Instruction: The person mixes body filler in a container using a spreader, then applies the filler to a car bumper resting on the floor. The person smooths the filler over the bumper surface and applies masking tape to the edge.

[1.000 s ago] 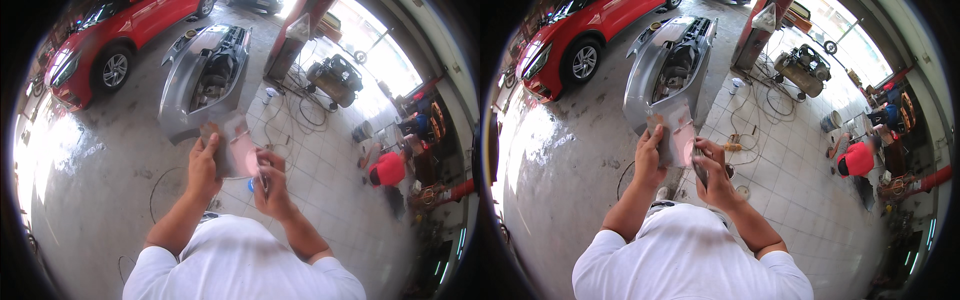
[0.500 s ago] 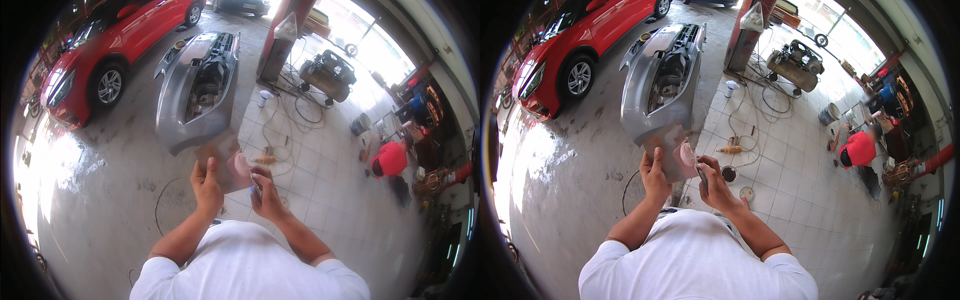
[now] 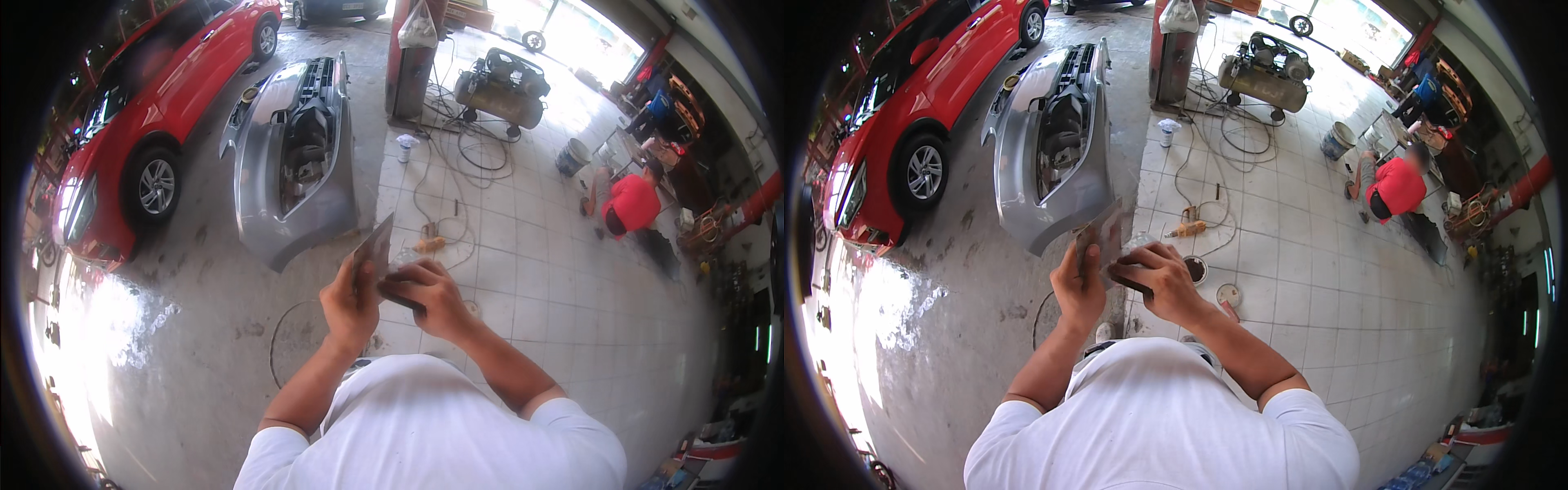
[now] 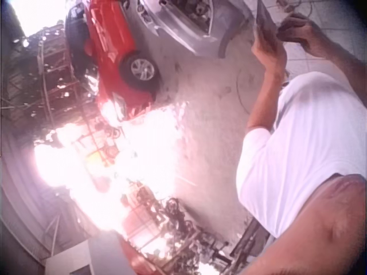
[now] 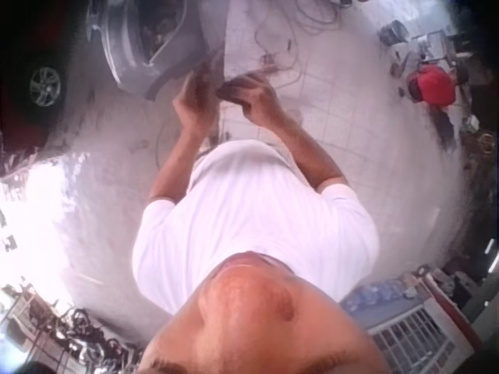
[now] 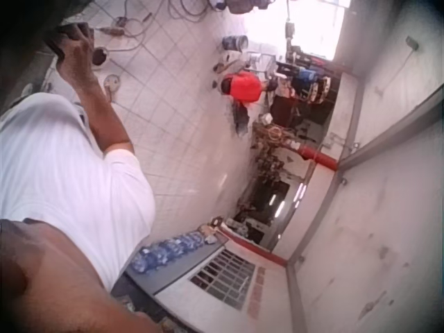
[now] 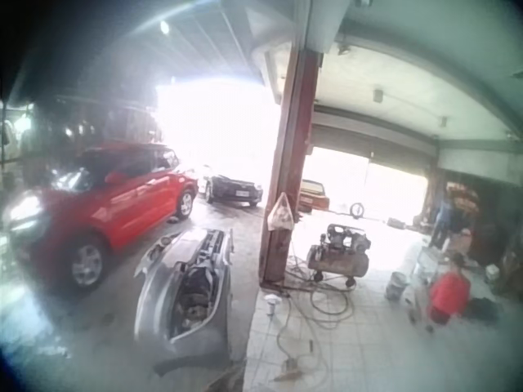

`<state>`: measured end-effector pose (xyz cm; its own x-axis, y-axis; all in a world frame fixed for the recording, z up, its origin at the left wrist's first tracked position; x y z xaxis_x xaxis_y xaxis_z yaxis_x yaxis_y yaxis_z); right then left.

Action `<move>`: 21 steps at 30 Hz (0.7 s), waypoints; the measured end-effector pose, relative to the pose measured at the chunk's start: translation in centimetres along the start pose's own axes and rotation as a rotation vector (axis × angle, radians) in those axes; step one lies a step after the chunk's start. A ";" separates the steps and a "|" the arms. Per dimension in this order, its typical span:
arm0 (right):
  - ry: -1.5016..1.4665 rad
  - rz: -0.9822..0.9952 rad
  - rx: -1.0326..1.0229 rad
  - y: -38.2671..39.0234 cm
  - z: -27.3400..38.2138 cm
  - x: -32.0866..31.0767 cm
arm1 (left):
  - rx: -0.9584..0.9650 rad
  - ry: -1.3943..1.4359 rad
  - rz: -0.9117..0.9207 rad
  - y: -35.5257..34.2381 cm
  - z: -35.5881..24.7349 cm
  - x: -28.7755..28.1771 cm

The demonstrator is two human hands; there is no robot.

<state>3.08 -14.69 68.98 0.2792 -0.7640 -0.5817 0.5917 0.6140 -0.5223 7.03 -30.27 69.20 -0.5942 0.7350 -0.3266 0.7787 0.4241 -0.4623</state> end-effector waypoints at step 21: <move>0.257 -0.022 0.001 -0.1 -0.1 -4.4 | -0.160 0.232 -0.008 -0.6 2.7 0.4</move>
<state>1.73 -11.39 71.49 0.0649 -0.7016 -0.7096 0.5960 0.5976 -0.5364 5.79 -31.61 67.07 -0.5529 0.8250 -0.1170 0.8068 0.4950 -0.3226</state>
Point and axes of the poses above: each hand's wrist, its own y-axis away from the middle knuckle, its own x-axis out of the palm, z = x × y, the point moved 7 cm from there along -y, towards the middle knuckle, and after that the axes turned 9 degrees about -y, right-handed, at the moved point
